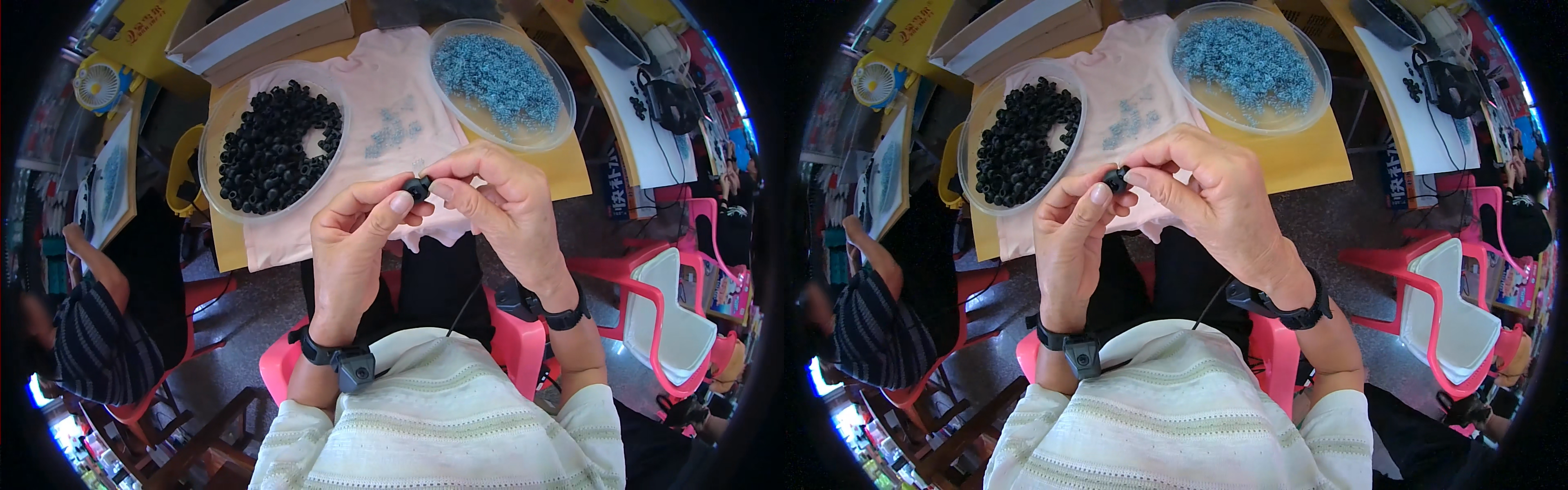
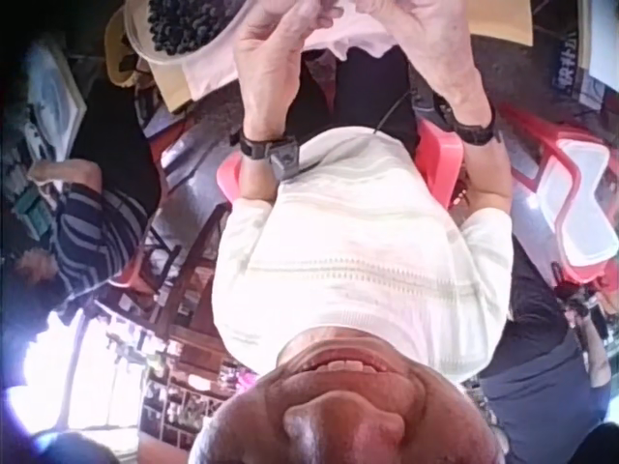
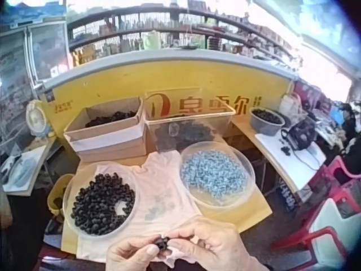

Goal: Manually assembling small plastic inserts into black plastic housings at a workstation.

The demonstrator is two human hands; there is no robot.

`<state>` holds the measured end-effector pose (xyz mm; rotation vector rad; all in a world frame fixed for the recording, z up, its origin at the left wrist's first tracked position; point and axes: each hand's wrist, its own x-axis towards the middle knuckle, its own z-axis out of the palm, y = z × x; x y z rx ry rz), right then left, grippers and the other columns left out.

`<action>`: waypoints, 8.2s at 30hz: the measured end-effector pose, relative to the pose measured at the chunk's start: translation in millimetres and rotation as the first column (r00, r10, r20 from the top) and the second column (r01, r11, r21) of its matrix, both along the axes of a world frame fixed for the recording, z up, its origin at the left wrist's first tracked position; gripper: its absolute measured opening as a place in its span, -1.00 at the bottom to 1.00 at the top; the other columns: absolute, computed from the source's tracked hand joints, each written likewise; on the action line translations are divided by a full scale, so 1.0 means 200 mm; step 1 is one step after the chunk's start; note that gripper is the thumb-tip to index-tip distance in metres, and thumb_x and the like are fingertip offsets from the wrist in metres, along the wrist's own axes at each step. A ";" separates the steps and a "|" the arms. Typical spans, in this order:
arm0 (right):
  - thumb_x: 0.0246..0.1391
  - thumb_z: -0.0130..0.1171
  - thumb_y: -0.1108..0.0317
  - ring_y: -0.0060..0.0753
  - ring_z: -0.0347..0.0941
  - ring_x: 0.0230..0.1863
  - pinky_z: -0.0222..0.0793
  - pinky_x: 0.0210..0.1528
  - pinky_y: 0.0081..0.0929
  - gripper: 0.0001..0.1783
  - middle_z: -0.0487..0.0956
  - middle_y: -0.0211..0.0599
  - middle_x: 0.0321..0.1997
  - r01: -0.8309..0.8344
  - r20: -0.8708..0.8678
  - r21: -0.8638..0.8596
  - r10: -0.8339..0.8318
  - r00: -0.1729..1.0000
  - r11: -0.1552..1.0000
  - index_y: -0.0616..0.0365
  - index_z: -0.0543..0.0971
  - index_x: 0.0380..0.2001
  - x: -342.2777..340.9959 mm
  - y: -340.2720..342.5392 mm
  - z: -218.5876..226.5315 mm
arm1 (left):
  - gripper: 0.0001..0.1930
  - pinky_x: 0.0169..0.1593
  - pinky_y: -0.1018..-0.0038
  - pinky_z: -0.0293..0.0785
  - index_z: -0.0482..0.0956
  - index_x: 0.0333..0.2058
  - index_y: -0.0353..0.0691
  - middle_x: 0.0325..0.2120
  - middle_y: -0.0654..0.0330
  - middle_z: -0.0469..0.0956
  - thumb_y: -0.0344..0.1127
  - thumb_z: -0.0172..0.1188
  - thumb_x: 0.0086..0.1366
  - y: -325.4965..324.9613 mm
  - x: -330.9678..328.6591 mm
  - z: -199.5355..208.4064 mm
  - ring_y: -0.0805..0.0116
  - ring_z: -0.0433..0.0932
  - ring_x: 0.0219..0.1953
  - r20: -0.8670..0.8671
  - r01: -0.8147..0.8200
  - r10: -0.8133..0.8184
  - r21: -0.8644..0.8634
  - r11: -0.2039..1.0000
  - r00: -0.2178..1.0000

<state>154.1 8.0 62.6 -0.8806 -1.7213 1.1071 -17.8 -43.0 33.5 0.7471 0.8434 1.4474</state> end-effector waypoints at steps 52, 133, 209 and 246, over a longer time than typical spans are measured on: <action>0.16 0.20 0.09 -0.36 0.48 -0.08 0.29 0.06 -0.40 -0.61 0.63 -0.12 -0.19 0.391 0.262 0.581 -0.619 0.740 0.714 0.23 0.64 -0.18 -0.02 1.25 0.28 | -0.85 -0.15 0.55 0.46 0.65 -0.21 -0.37 -0.33 0.10 0.64 -0.44 0.27 0.26 0.35 -0.58 0.10 0.42 0.58 -0.28 -0.829 -0.379 0.477 0.358 0.853 0.291; 0.05 0.31 0.59 -0.61 0.55 -0.31 0.45 -0.35 -0.70 -0.85 0.60 -0.33 -0.27 -0.063 -0.178 -0.130 0.040 0.983 0.990 0.27 0.66 -0.26 0.04 -0.02 0.04 | -0.73 0.01 0.51 0.55 0.51 -0.06 -0.41 -0.20 0.16 0.58 -0.58 0.24 0.26 0.00 0.00 0.01 0.44 0.60 -0.14 0.029 0.123 -0.124 0.041 0.992 0.992; 0.01 0.25 0.48 -0.18 0.54 -0.27 0.46 -0.24 -0.35 -0.85 0.58 -0.28 -0.31 0.051 0.468 0.278 -0.182 0.865 0.959 0.14 0.64 -0.29 0.00 0.14 -0.34 | -0.78 -0.19 0.49 0.52 0.49 -0.21 -0.32 -0.28 -0.03 0.59 -0.39 0.25 0.20 -0.13 -0.12 -0.23 0.38 0.56 -0.38 0.298 0.127 -0.132 0.036 0.991 0.945; 0.13 0.27 0.52 -0.72 0.55 -0.34 0.33 -0.44 -0.82 -0.86 0.61 -0.43 -0.32 -0.233 -0.168 -0.275 0.191 0.967 0.933 0.26 0.63 -0.22 0.06 -0.04 -0.03 | -0.81 -0.14 0.44 0.62 0.57 -0.16 -0.39 -0.27 0.01 0.64 -0.53 0.27 0.24 -0.11 -0.01 -0.10 0.32 0.67 -0.30 0.281 0.181 -0.156 -0.065 0.981 0.947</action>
